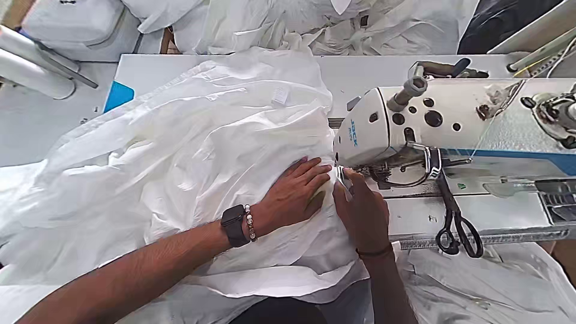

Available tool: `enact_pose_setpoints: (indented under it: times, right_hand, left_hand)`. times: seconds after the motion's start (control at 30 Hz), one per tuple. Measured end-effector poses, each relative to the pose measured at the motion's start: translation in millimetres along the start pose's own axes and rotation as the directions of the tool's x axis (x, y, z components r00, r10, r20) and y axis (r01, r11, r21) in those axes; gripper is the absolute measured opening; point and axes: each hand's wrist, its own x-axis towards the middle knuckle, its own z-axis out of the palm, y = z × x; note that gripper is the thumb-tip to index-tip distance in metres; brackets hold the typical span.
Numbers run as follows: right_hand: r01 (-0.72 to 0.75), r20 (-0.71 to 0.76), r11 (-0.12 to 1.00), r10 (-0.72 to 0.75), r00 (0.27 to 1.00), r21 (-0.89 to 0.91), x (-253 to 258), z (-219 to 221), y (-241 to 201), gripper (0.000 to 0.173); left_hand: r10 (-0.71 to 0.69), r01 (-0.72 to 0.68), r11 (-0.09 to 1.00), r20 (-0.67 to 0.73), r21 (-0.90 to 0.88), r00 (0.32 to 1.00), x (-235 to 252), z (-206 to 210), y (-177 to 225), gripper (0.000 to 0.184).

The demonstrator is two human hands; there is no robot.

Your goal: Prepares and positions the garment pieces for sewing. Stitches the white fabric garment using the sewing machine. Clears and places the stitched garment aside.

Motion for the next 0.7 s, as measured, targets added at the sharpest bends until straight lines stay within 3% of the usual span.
enact_pose_setpoints:
  times: [0.1, 0.17, 0.23, 0.33, 0.43, 0.47, 0.5, 0.53, 0.57, 0.6, 0.63, 0.67, 0.7]
  right_hand:
    - [0.024, 0.086, 0.997, -0.03, 0.996, 0.074, -39, -15, 23, 0.056]
    - [0.05, 0.144, 0.969, -0.087, 0.986, 0.241, -68, -27, 50, 0.061]
    - [0.039, 0.241, 0.941, -0.126, 0.962, 0.337, -100, -43, 64, 0.051]
    - [0.144, 0.381, 0.948, -0.249, 0.89, 0.283, -137, -62, 35, 0.033]
    - [0.315, 0.59, 0.925, -0.379, 0.713, 0.213, -162, -17, 9, 0.025]
    - [0.312, 0.71, 0.922, -0.377, 0.595, 0.229, -162, 1, 8, 0.027]
    - [0.274, 0.836, 0.93, -0.347, 0.425, 0.247, -154, 12, 6, 0.032]
    - [0.236, 0.876, 0.922, -0.371, 0.309, 0.307, -142, 17, 6, 0.035]
    - [0.197, 0.831, 0.883, -0.468, 0.302, 0.426, -131, 15, 7, 0.032]
    - [0.148, 0.71, 0.81, -0.572, 0.411, 0.567, -124, 7, 9, 0.026]
    - [0.106, 0.538, 0.726, -0.592, 0.6, 0.68, -116, -2, 8, 0.021]
    - [0.097, 0.374, 0.693, -0.496, 0.784, 0.715, -106, -12, 5, 0.02]
    - [0.113, 0.222, 0.744, -0.336, 0.915, 0.659, -92, -20, 3, 0.02]
  left_hand:
    - [0.121, -0.127, 0.989, 0.083, 0.081, 0.989, -3, -4, -17, 0.046]
    - [0.176, -0.188, 0.977, 0.119, 0.105, 0.977, 0, -6, -22, 0.047]
    - [0.208, -0.22, 0.969, 0.112, 0.111, 0.972, 0, -5, -22, 0.046]
    - [0.277, -0.282, 0.956, 0.066, 0.081, 0.959, -2, -4, -20, 0.04]
    - [0.294, -0.297, 0.953, 0.063, 0.063, 0.954, -3, -4, -18, 0.036]
    - [0.292, -0.295, 0.954, 0.056, 0.056, 0.955, -5, -2, -16, 0.036]
    - [0.292, -0.295, 0.954, 0.053, 0.058, 0.955, -5, -2, -16, 0.035]
    - [0.287, -0.29, 0.955, 0.054, 0.062, 0.956, -4, -3, -16, 0.035]
    - [0.278, -0.282, 0.957, 0.058, 0.065, 0.959, -6, -4, -15, 0.035]
    - [0.264, -0.268, 0.961, 0.067, 0.066, 0.962, -9, -4, -13, 0.036]
    - [0.252, -0.257, 0.964, 0.079, 0.067, 0.965, -11, -5, -10, 0.036]
    - [0.245, -0.251, 0.965, 0.09, 0.068, 0.965, -13, -5, -9, 0.036]
    - [0.246, -0.252, 0.965, 0.09, 0.071, 0.965, -14, -5, -8, 0.036]
